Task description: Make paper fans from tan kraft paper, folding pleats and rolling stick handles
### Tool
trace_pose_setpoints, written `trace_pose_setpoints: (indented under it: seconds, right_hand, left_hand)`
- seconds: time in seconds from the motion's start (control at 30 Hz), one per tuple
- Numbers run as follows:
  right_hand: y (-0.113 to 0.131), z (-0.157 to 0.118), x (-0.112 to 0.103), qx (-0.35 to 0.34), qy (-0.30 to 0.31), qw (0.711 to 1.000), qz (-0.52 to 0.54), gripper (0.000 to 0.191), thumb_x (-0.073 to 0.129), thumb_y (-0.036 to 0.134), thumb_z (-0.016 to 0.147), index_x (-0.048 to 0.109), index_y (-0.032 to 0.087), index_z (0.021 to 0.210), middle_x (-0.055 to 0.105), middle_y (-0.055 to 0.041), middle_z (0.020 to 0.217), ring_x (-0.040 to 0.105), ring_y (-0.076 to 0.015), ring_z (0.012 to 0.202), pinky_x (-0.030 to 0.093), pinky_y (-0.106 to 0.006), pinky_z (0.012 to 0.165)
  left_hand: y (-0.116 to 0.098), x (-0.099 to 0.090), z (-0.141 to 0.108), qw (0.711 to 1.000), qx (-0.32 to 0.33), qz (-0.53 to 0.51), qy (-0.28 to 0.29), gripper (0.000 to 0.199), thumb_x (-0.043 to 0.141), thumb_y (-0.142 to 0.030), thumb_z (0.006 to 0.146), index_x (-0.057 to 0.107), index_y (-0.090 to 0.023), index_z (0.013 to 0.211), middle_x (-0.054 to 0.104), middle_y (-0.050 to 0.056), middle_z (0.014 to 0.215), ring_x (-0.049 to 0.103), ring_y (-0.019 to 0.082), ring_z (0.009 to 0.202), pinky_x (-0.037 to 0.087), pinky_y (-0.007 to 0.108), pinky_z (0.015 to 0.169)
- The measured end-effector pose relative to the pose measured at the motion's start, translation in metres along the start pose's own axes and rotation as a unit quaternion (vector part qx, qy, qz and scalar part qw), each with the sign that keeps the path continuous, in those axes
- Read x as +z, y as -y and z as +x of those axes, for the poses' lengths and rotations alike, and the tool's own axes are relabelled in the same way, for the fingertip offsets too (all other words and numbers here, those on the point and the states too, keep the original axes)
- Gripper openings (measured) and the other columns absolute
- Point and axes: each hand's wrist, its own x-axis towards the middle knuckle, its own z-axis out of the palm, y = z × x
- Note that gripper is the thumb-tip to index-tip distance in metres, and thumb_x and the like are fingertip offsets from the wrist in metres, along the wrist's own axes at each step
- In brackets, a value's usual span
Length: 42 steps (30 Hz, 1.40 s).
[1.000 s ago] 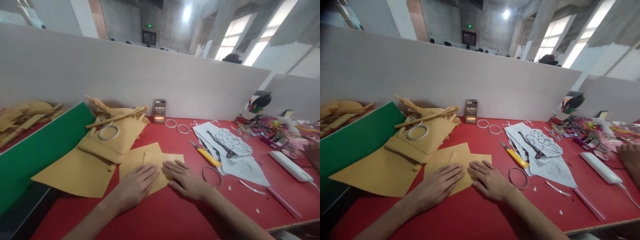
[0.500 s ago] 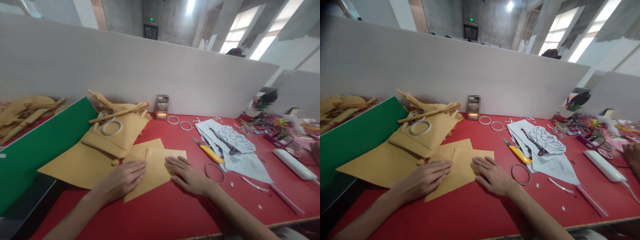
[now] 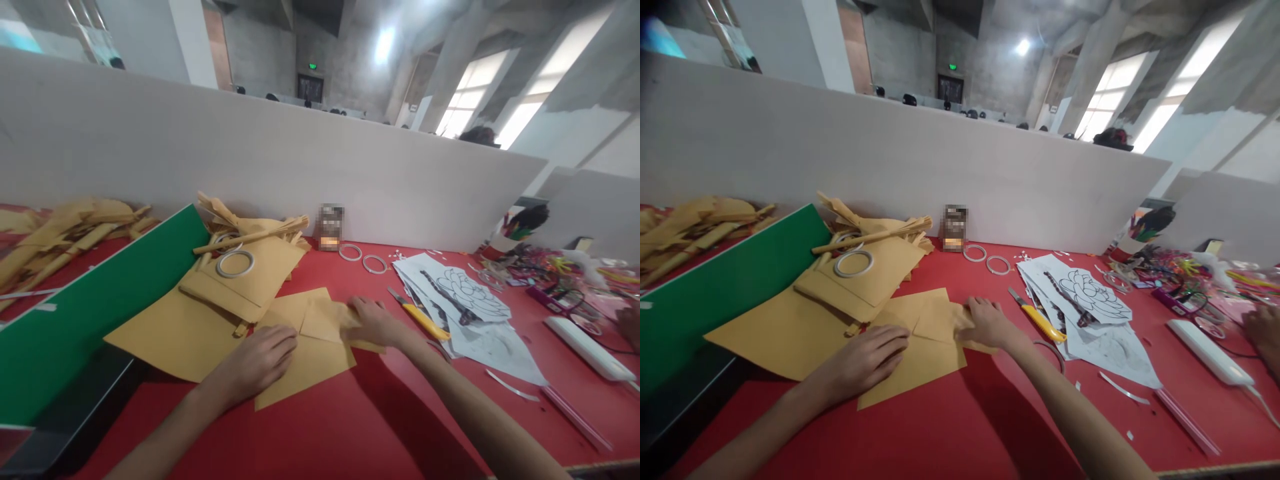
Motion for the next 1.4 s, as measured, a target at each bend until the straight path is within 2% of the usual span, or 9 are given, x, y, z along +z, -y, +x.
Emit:
trace_pose_setpoints:
  seconds: [0.13,0.3,0.37,0.5,0.77,0.93,1.03,1.23,1.4]
  right_hand:
    - [-0.01,-0.001,-0.017,-0.005,0.006,0.999,0.033,0.012,0.069,0.029,0.094,0.063,0.018,0.092,0.068,-0.0065,0.097,0.062,-0.0203,0.084,0.043,-0.03,0.074]
    - [-0.015,-0.01,-0.04,-0.052,-0.029,0.994,0.094,0.013,0.057,0.029,0.101,0.064,0.02,0.095,0.069,-0.0006,0.085,0.061,-0.0167,0.075,0.042,-0.026,0.065]
    - [-0.015,-0.006,-0.039,-0.078,-0.057,0.99,0.107,0.01,0.059,0.025,0.099,0.066,0.02,0.095,0.072,-0.0019,0.088,0.063,-0.0179,0.078,0.044,-0.028,0.07]
    - [-0.016,0.009,-0.023,-0.103,-0.07,0.987,0.106,0.006,0.065,0.016,0.096,0.07,0.021,0.096,0.075,-0.0045,0.098,0.067,-0.0203,0.091,0.044,-0.033,0.086]
    - [-0.03,0.019,-0.012,-0.128,-0.026,0.976,0.172,0.005,0.062,0.02,0.101,0.067,0.02,0.098,0.071,-0.0012,0.089,0.062,-0.0164,0.078,0.041,-0.027,0.074]
    - [-0.035,0.019,-0.011,-0.107,-0.061,0.981,0.149,0.013,0.053,0.016,0.105,0.061,0.021,0.096,0.066,0.0004,0.086,0.058,-0.0162,0.076,0.038,-0.028,0.075]
    - [-0.039,0.014,-0.014,-0.063,-0.085,0.992,0.073,0.017,0.052,0.011,0.104,0.06,0.021,0.092,0.066,-0.0014,0.088,0.06,-0.0177,0.081,0.036,-0.028,0.076]
    - [-0.043,0.006,-0.011,-0.068,-0.094,0.993,-0.004,0.019,0.052,0.009,0.105,0.064,0.02,0.096,0.068,-0.005,0.106,0.063,-0.0194,0.096,0.038,-0.032,0.091]
    - [-0.043,0.013,0.006,-0.088,-0.111,0.988,0.068,0.029,0.049,0.004,0.102,0.065,0.021,0.118,0.071,-0.0076,0.113,0.065,-0.0231,0.106,0.043,-0.035,0.093]
  left_hand:
    - [0.0,-0.001,-0.001,1.0,-0.013,0.002,0.0,0.03,0.048,-0.02,0.107,0.068,-0.02,0.13,0.076,0.01,0.126,0.07,0.025,0.119,0.055,0.039,0.105]
    - [-0.001,0.0,0.012,0.992,-0.113,-0.004,-0.049,0.067,0.059,-0.035,0.105,0.034,-0.025,0.166,0.058,0.012,0.158,0.059,0.028,0.141,0.052,0.04,0.114]
    - [-0.004,0.005,0.028,0.996,-0.08,0.024,-0.042,0.074,0.064,-0.032,0.102,0.031,-0.026,0.168,0.048,0.013,0.167,0.05,0.031,0.15,0.047,0.045,0.119]
    - [-0.009,0.02,0.057,0.99,0.039,0.136,-0.021,0.047,0.061,-0.019,0.102,0.058,-0.021,0.149,0.051,0.014,0.165,0.048,0.035,0.151,0.038,0.055,0.125]
    - [0.005,0.011,0.076,0.987,0.116,0.1,0.04,0.048,0.062,-0.038,0.105,0.058,-0.026,0.151,0.05,0.007,0.167,0.038,0.033,0.159,0.026,0.055,0.133]
    - [0.016,0.032,0.071,0.998,-0.03,0.06,0.012,0.091,0.062,-0.057,0.102,0.016,-0.023,0.174,0.021,0.014,0.179,0.02,0.04,0.165,0.029,0.061,0.129]
    - [0.03,0.042,0.06,0.994,-0.09,0.059,0.027,0.096,0.056,-0.06,0.104,0.002,-0.023,0.174,0.021,0.014,0.179,0.029,0.036,0.163,0.032,0.055,0.128]
    - [0.034,0.03,0.059,0.983,-0.137,0.093,0.072,0.081,0.05,-0.038,0.105,0.01,-0.025,0.175,0.032,0.007,0.176,0.036,0.03,0.16,0.034,0.046,0.128]
    - [0.003,0.023,0.096,0.994,-0.041,0.08,0.064,0.082,0.056,-0.024,0.094,0.028,-0.031,0.171,0.03,0.003,0.178,0.031,0.031,0.162,0.031,0.05,0.131]
